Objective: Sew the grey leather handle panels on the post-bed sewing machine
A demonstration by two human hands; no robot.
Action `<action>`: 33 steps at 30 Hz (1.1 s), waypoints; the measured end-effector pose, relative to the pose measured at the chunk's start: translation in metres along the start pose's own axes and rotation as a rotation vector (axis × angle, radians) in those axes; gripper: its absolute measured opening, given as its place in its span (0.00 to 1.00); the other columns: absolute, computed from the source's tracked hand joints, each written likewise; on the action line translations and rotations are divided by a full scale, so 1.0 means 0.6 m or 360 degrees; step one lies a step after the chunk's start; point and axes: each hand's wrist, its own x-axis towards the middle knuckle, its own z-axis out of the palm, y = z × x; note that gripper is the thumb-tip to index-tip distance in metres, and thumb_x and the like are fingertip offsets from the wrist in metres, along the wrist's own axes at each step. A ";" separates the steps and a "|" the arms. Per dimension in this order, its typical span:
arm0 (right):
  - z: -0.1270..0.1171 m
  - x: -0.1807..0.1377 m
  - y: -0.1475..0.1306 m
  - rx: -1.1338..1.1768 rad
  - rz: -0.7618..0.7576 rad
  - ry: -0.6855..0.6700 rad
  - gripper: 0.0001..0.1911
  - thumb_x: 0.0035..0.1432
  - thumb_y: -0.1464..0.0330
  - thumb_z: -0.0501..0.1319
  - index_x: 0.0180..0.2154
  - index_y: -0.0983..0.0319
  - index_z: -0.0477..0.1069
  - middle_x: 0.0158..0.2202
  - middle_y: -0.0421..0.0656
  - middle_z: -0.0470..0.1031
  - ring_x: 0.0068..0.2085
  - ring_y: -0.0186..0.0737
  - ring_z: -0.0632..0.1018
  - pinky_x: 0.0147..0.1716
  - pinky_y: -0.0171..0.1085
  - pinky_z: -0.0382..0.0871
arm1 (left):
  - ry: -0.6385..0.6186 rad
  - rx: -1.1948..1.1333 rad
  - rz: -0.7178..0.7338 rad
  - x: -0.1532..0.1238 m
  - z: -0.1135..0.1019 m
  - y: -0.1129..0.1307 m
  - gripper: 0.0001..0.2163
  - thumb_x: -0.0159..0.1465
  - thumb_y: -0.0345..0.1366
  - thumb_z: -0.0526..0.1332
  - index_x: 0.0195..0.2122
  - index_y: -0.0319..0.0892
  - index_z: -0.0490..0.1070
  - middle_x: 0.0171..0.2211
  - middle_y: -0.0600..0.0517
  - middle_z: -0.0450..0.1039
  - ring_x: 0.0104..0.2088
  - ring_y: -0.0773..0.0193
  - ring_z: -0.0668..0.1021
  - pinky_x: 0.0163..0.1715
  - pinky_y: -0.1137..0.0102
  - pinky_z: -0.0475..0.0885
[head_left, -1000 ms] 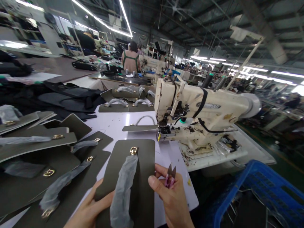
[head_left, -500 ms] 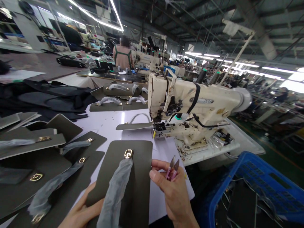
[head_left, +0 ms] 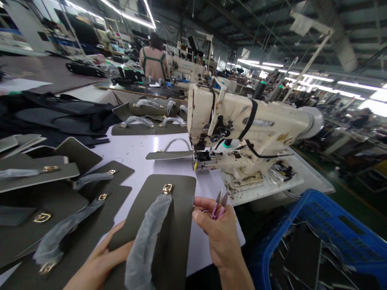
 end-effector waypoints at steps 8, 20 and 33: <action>-0.002 0.005 0.002 0.0121 0.0039 0.0056 0.13 0.42 0.71 0.72 0.35 0.65 0.84 0.22 0.40 0.75 0.22 0.28 0.66 0.25 0.30 0.60 | 0.0047 -0.0013 -0.0068 -0.017 0.019 0.018 0.30 0.31 0.29 0.79 0.39 0.45 0.76 0.29 0.52 0.82 0.25 0.56 0.82 0.23 0.73 0.79; -0.005 0.004 -0.002 0.0234 0.0162 0.0001 0.15 0.47 0.69 0.71 0.40 0.66 0.81 0.28 0.41 0.77 0.18 0.19 0.49 0.18 0.29 0.38 | -0.0108 -0.0011 -0.0251 0.012 0.001 0.012 0.51 0.36 0.29 0.79 0.64 0.47 0.61 0.39 0.44 0.83 0.32 0.43 0.84 0.30 0.54 0.82; -0.047 -0.081 -0.049 -0.0157 0.0002 -0.0116 0.24 0.46 0.41 0.66 0.32 0.53 0.82 0.13 0.39 0.63 0.17 0.34 0.62 0.20 0.36 0.52 | 0.0077 -0.0475 0.0301 0.021 0.006 0.022 0.35 0.48 0.26 0.73 0.58 0.46 0.69 0.37 0.49 0.83 0.32 0.53 0.85 0.30 0.67 0.83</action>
